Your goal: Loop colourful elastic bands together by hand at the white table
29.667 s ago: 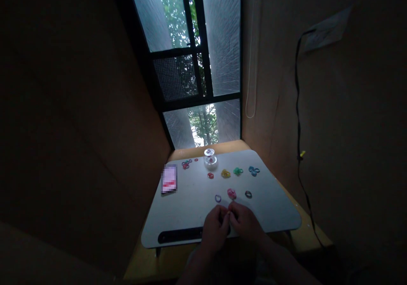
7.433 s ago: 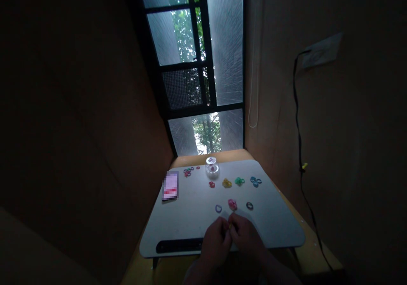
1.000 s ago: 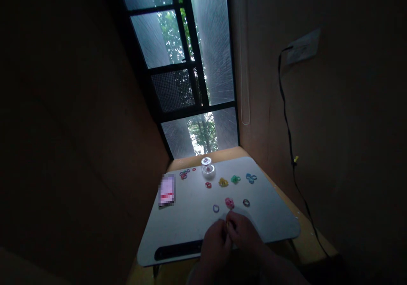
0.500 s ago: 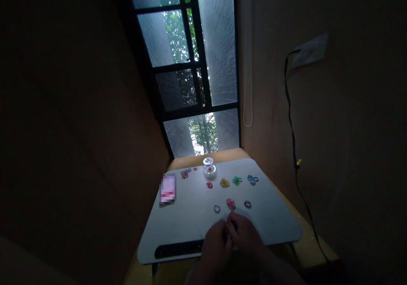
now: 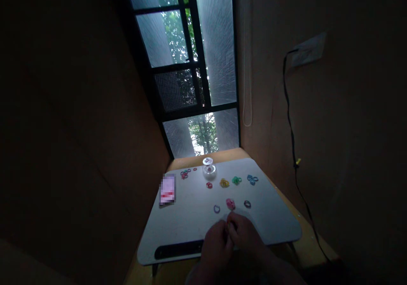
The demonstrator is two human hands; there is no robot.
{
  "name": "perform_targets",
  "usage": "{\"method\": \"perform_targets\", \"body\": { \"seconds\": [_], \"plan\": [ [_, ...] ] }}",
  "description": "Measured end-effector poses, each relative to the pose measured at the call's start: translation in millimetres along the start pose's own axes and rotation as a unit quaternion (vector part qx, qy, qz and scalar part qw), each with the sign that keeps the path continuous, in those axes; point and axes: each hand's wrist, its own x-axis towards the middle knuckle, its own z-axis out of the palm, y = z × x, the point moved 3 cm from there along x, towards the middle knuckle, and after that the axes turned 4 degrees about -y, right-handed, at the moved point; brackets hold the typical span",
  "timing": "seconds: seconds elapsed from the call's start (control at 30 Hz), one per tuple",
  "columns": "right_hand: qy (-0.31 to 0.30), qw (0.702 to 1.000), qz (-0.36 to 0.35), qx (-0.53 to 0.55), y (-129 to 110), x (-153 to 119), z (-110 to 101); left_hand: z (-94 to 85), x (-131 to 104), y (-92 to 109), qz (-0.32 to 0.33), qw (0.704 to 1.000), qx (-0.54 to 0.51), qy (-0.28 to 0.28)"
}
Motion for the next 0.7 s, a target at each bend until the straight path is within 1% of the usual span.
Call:
{"method": "perform_targets", "body": {
  "seconds": [0.27,0.7],
  "plan": [
    [0.004,1.0,-0.005,0.001,0.5,-1.3,0.9,-1.7,0.4,3.6,-0.005,1.0,0.015,-0.002],
    [0.0,1.0,-0.011,-0.003,0.3,-1.9,0.2,1.3,0.2,-0.1,-0.004,1.0,0.024,-0.003]
  ]
}}
